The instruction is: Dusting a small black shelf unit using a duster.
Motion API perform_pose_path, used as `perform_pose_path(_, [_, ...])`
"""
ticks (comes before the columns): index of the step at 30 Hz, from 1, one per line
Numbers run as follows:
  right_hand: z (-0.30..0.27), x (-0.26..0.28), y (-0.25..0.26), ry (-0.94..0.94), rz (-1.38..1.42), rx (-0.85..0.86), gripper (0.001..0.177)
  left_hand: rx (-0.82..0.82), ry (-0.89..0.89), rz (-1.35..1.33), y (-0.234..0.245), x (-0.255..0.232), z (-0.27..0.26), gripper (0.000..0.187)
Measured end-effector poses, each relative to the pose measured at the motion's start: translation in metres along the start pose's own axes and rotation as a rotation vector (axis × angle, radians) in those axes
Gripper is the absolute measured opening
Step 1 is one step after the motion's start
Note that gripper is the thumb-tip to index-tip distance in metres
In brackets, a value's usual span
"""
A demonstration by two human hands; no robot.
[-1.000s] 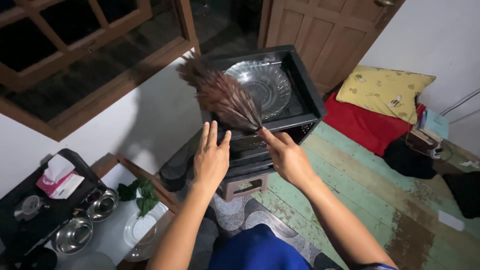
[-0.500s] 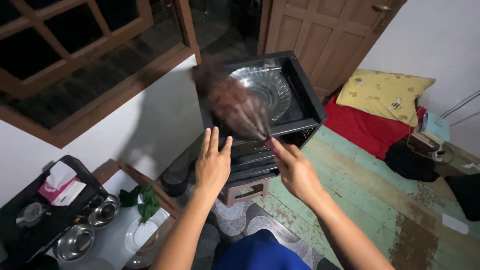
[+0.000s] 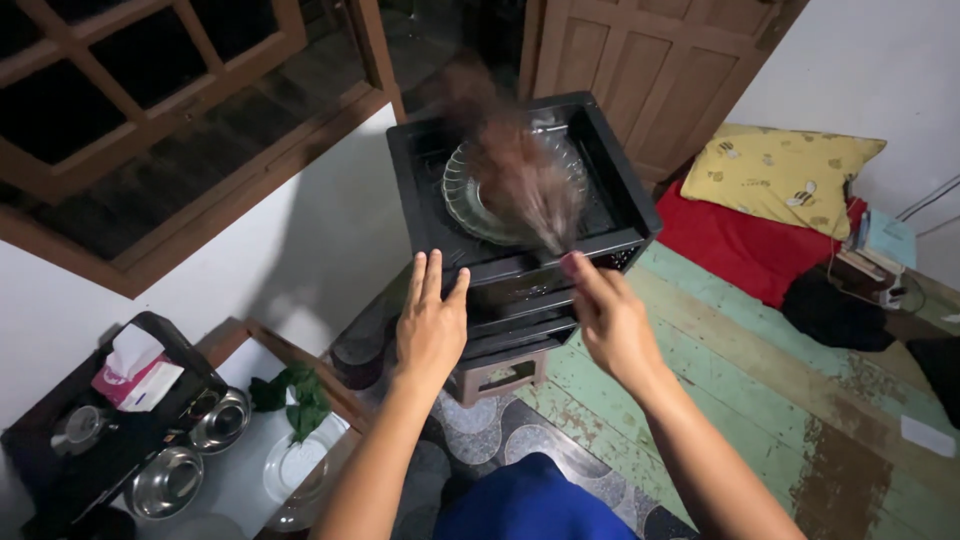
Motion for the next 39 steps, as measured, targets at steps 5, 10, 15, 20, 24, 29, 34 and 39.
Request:
perform_pose_path(5, [-0.001, 0.004, 0.003, 0.027, 0.013, 0.039, 0.052, -0.047, -0.023, 0.009, 0.007, -0.002, -0.002, 0.037])
perform_pose_path(10, [-0.008, -0.050, 0.007, -0.053, -0.135, -0.046, 0.055, -0.003, 0.004, -0.024, 0.010, 0.000, -0.002, 0.037])
perform_pose_path(15, [-0.013, -0.023, 0.019, -0.035, -0.098, -0.107, 0.056, 0.028, 0.011, -0.025, 0.009, -0.003, 0.000, 0.039])
perform_pose_path(20, [-0.017, 0.016, 0.009, 0.006, 0.026, -0.021, 0.055, 0.026, 0.010, -0.019, 0.004, -0.001, -0.002, 0.039])
perform_pose_path(24, [-0.016, -0.001, -0.001, -0.029, 0.024, 0.016, 0.052, 0.017, 0.013, -0.030, 0.009, -0.001, -0.002, 0.037])
perform_pose_path(29, [-0.014, -0.040, -0.004, -0.118, -0.083, -0.047, 0.054, 0.017, 0.032, -0.050, 0.012, -0.002, -0.003, 0.038])
perform_pose_path(34, [-0.004, 0.016, 0.002, -0.022, -0.049, -0.050, 0.058, -0.012, 0.026, -0.063, 0.005, -0.002, -0.003, 0.038])
perform_pose_path(39, [-0.012, 0.046, -0.014, 0.074, 0.083, 0.080, 0.052, -0.025, 0.019, -0.062, -0.004, 0.004, -0.006, 0.021])
Point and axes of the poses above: each hand's wrist, its own z-axis towards the middle knuckle, its own y-axis out of the back of the hand, x = y × z, the point moved 3 cm from there along z, towards the middle knuckle, and after that the axes turned 15 degrees about y, right-handed, at the moved point
